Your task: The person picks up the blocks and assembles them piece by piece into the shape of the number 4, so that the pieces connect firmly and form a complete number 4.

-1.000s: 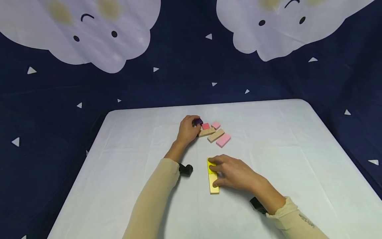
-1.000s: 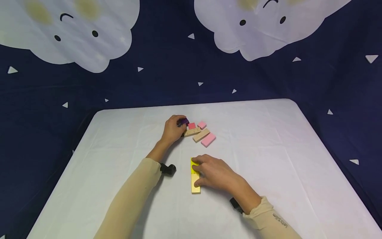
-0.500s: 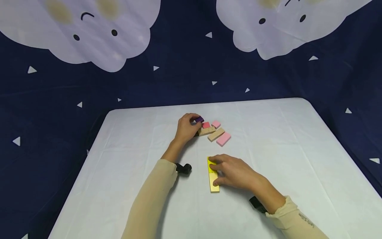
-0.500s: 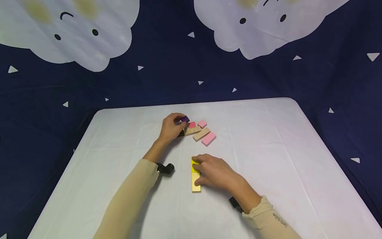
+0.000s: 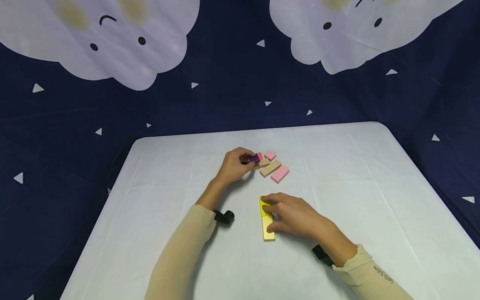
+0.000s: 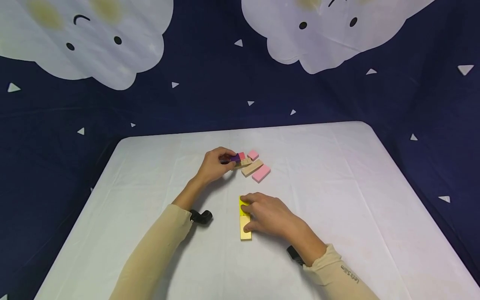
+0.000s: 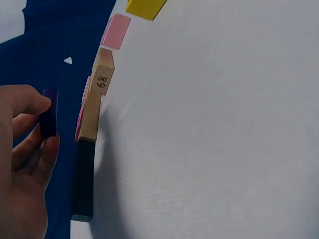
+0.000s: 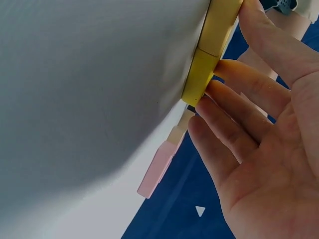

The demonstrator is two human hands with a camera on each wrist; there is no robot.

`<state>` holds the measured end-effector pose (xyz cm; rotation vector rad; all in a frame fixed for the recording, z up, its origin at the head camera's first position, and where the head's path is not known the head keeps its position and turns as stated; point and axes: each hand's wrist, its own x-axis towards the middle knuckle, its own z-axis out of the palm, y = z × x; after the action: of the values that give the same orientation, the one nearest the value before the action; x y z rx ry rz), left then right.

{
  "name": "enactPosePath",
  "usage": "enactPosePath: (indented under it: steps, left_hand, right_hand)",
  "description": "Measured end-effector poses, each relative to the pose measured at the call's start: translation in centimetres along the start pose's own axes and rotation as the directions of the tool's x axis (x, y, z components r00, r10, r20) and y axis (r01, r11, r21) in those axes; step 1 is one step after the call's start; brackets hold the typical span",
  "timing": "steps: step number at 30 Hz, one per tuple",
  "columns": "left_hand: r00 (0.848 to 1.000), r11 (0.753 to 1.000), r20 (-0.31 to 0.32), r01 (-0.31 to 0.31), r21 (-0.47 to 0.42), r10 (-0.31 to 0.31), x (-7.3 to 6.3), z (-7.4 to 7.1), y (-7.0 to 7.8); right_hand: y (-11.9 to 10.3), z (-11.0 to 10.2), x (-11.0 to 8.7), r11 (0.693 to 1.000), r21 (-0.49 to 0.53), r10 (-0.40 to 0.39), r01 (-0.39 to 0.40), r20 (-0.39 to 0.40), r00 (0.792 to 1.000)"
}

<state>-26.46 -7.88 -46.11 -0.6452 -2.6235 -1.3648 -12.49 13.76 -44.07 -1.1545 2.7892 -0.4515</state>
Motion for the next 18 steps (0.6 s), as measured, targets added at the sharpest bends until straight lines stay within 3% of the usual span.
enactPosePath:
  steps: [5, 11, 18]
  left_hand:
    - [0.996, 0.998, 0.072, -0.058, -0.019, 0.059, -0.3, -0.1, 0.6]
    - [0.981, 0.999, 0.190, -0.048, -0.020, 0.051, -0.9, -0.2, 1.3]
    - [0.968, 0.997, 0.246, -0.053, 0.048, 0.040, -1.8, 0.1, 1.4]
  right_hand:
    - [0.2, 0.0, -0.1, 1.000, 0.000, 0.001, -0.001, -0.001, 1.000]
    - [0.3, 0.0, -0.1, 1.000, 0.011, 0.001, -0.001, 0.002, 1.000]
    - [0.3, -0.1, -0.1, 1.000, 0.018, 0.003, -0.003, 0.004, 1.000]
